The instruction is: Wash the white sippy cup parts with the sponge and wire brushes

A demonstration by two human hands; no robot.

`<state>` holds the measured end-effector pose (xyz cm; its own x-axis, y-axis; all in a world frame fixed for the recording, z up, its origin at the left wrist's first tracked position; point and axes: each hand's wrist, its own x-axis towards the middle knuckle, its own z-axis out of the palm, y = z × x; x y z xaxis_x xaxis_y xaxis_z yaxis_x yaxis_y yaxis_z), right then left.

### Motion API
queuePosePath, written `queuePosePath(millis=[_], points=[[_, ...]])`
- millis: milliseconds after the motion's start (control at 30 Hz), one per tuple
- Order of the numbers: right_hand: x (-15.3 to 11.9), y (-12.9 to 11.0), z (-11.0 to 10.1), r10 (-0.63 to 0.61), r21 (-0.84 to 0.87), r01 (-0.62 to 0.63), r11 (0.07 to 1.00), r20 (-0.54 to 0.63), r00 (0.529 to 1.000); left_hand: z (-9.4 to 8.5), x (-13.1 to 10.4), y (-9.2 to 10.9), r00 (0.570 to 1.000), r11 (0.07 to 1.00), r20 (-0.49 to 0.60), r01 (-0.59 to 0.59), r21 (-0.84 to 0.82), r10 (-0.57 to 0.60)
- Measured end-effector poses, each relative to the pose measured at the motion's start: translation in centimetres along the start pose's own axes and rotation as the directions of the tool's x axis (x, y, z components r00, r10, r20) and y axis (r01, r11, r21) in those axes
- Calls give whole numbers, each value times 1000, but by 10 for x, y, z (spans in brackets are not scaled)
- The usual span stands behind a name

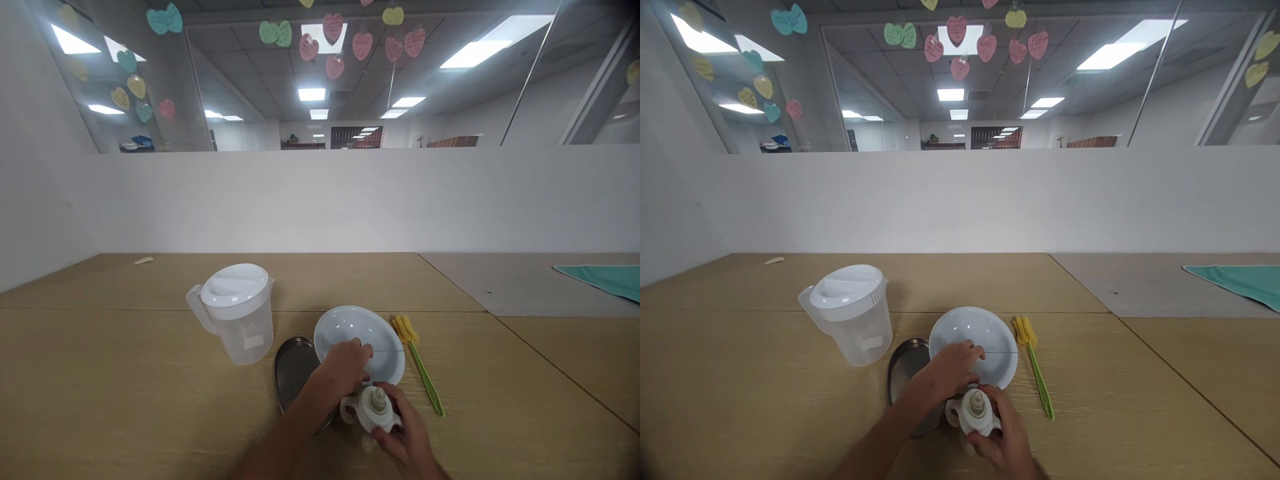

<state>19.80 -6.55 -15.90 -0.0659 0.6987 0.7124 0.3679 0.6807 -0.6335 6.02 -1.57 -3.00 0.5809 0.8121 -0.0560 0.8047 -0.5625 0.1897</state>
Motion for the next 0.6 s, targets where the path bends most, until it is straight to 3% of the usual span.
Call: queuePosePath(millis=[233,400,467,600], points=[[1,-1,-1,11,0,-11,1000,11,1000,-14,-6,1,1000,1000,16,-23,-9,23],[-8,11,4,14,-1,-14,1000,-24,1000,-36,-26,17,967,954,-55,-255,-158,249],[-12,16,5,2,-32,-3,999,-32,999,-41,-34,22,944,916,-32,-327,-233,329],[-12,17,4,-69,-100,63,993,-60,996,-40,-43,23,923,894,59,-351,-277,381]])
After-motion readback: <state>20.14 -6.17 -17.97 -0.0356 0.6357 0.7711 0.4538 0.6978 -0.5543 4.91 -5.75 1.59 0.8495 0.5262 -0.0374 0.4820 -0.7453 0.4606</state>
